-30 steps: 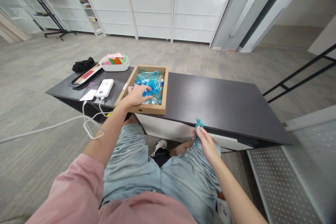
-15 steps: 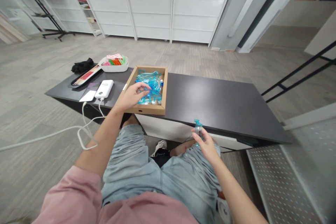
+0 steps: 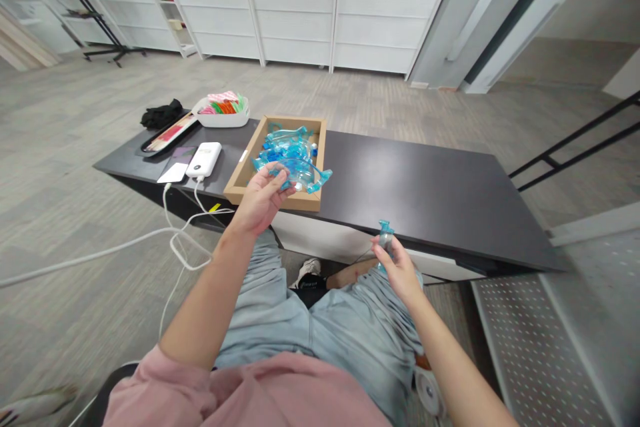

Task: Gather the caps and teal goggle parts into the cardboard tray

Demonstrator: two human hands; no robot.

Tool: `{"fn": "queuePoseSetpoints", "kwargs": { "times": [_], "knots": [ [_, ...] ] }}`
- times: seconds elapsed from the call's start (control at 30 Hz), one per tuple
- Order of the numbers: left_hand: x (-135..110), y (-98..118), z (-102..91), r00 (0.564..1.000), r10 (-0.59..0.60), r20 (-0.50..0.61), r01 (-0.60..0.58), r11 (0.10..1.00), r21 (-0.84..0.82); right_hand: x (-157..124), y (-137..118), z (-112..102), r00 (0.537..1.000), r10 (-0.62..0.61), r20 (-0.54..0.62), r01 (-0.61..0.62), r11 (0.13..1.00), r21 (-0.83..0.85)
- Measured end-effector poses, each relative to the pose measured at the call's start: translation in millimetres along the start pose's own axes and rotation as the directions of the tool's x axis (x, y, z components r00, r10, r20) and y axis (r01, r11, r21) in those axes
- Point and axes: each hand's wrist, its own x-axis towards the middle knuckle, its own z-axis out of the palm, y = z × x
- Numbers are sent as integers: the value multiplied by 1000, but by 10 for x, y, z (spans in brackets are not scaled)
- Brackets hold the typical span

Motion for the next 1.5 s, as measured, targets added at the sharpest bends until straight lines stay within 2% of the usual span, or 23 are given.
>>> {"fn": "queuePoseSetpoints", "kwargs": {
  "times": [0.17,0.37,0.43,0.7,0.87,0.93,1.03,1.13,1.3,1.37,1.5],
  "knots": [
    [-181,-80,183,998,-66,21,67,997,-45,-16,-5,16,1000,-7,-3,7,998,59],
    [-306,-144,283,996,-73,60,73,997,-2,-8,-60,66,999,-25,32,19,987,157],
    [-353,-152,315,990,-115,76,118,993,-29,-7,-66,66,999,-9,41,2,985,173],
    [-622,-233,454,924,-358,132,377,910,-169,56,71,4,996,90,23,-93,977,190],
    [-747,-221,522,902,-387,193,418,893,-167,78,70,21,995,92,23,-95,970,225],
    [-774,-210,531,907,-359,220,394,908,-143,62,-27,40,998,60,-7,-57,968,243],
    [-802,-208,536,931,-277,239,307,946,-102,42,-303,39,996,-29,-88,52,960,274],
    [-842,-192,565,963,-173,205,183,983,-26,59,-681,-3,983,-125,-133,163,929,333],
    [-964,-52,680,989,-34,140,18,993,117,133,-1207,-14,967,-208,-146,252,864,436],
    [-1012,9,712,990,2,138,-24,987,156,137,-1310,29,968,-204,-144,248,850,464],
    [-1077,56,718,989,31,143,-57,982,181,112,-1360,111,978,-107,-181,186,845,502]
  ]
}}
